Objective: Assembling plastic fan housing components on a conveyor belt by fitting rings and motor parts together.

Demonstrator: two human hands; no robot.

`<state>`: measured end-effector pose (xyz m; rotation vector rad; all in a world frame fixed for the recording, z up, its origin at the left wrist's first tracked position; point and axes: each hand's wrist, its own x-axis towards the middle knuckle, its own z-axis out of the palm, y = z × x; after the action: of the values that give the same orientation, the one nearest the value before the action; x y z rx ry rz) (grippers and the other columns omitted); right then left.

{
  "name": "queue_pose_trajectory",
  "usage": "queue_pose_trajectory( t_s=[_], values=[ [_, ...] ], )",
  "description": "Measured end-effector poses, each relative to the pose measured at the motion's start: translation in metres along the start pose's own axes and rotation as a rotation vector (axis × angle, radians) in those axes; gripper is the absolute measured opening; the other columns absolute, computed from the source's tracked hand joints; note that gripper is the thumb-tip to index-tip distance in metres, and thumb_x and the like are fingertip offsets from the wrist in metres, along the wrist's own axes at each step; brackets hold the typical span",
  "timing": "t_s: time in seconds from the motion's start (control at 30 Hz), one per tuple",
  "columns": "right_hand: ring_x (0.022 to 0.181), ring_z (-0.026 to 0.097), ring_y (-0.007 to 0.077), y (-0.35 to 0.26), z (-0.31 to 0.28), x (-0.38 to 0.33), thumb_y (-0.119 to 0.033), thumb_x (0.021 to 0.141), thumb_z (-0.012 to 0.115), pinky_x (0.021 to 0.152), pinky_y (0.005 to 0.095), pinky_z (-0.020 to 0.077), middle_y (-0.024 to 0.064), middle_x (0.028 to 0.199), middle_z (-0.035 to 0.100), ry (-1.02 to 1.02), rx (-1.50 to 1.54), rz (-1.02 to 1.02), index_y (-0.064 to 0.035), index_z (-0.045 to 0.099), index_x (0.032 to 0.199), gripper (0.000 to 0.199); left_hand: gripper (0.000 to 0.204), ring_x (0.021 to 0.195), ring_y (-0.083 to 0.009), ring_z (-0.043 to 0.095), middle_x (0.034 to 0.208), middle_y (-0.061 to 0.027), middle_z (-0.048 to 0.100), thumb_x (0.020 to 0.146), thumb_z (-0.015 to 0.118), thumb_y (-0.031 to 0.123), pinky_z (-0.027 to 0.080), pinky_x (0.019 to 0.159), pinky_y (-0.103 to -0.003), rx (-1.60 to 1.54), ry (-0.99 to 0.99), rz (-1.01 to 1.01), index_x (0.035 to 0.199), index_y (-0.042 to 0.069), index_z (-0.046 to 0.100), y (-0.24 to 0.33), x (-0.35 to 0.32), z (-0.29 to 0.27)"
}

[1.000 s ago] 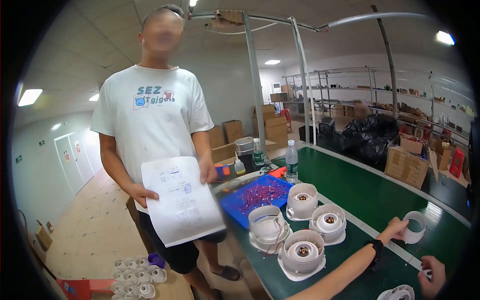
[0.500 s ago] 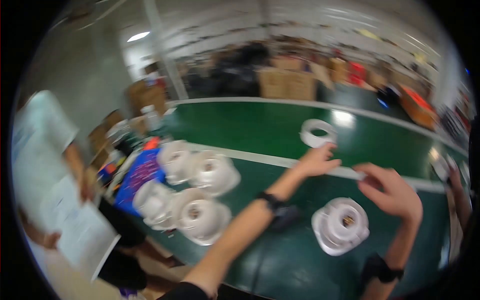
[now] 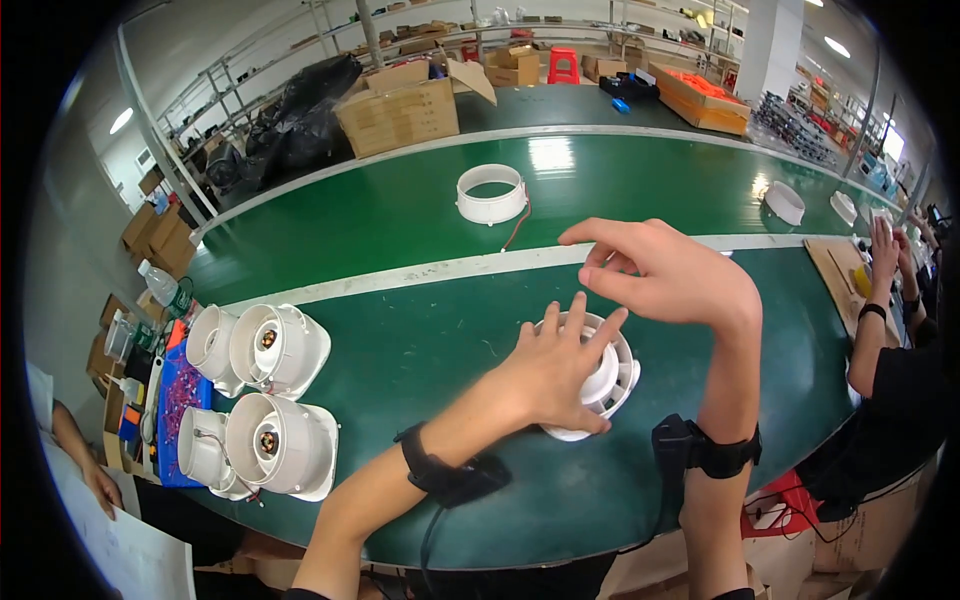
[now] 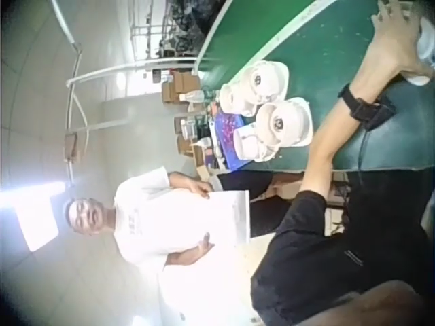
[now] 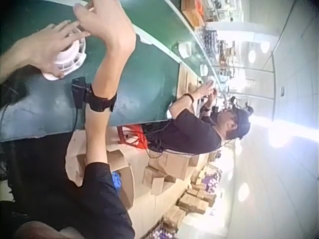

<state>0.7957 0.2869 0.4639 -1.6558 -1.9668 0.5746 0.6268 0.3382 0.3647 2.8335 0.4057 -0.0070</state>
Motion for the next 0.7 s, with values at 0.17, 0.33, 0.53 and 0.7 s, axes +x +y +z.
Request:
queue_pose_trajectory(
  t_s=[0.17, 0.33, 0.53, 0.7],
  values=[
    [0.082, 0.071, 0.0269, 0.000, -0.007, -0.002, -0.017, 0.093, 0.060, 0.074, 0.0355, 0.0541, 0.0147, 0.093, 0.073, 0.039, -0.065, -0.069, -0.0021, 0.058, 0.126, 0.037, 0.117, 0.130, -0.0517, 0.042, 0.150, -0.0336, 0.028, 0.064, 0.083, 0.051, 0.040, 0.103, -0.059, -0.213, 0.214, -0.096, 0.154, 0.005, 0.023, -0.020, 0.016, -0.004],
    [0.102, 0.066, 0.0322, -0.010, -0.001, 0.002, -0.024, 0.092, 0.064, 0.084, 0.0387, 0.0521, 0.0220, 0.109, 0.068, 0.516, 0.006, -0.232, -0.0003, 0.057, 0.126, 0.042, 0.117, 0.129, -0.0341, 0.048, 0.151, -0.0241, 0.031, 0.064, 0.087, 0.033, 0.039, 0.109, -0.041, -0.745, 0.568, 0.076, 0.155, 0.002, 0.020, -0.063, -0.007, -0.052],
    [0.132, 0.047, 0.0381, -0.019, -0.001, -0.003, -0.033, 0.085, 0.077, 0.101, 0.0502, 0.0471, 0.0261, 0.152, 0.034, 0.237, 0.675, -0.242, -0.0142, 0.016, 0.158, 0.097, 0.126, 0.141, -0.0349, 0.035, 0.154, -0.0243, 0.030, 0.059, 0.085, 0.042, 0.027, 0.116, -0.044, -0.903, 0.823, 0.373, 0.157, 0.003, 0.016, -0.059, -0.024, -0.084],
    [0.142, 0.034, 0.0415, -0.046, 0.026, 0.012, -0.038, 0.065, 0.091, 0.103, 0.0539, 0.0446, 0.0234, 0.157, 0.024, 0.287, 0.640, -0.268, -0.0138, 0.006, 0.160, 0.129, 0.128, 0.141, -0.0361, 0.035, 0.153, -0.0246, 0.030, 0.059, 0.084, 0.046, 0.025, 0.117, -0.045, -0.859, 0.849, 0.373, 0.157, 0.003, 0.014, -0.065, -0.033, -0.090]
  ],
)
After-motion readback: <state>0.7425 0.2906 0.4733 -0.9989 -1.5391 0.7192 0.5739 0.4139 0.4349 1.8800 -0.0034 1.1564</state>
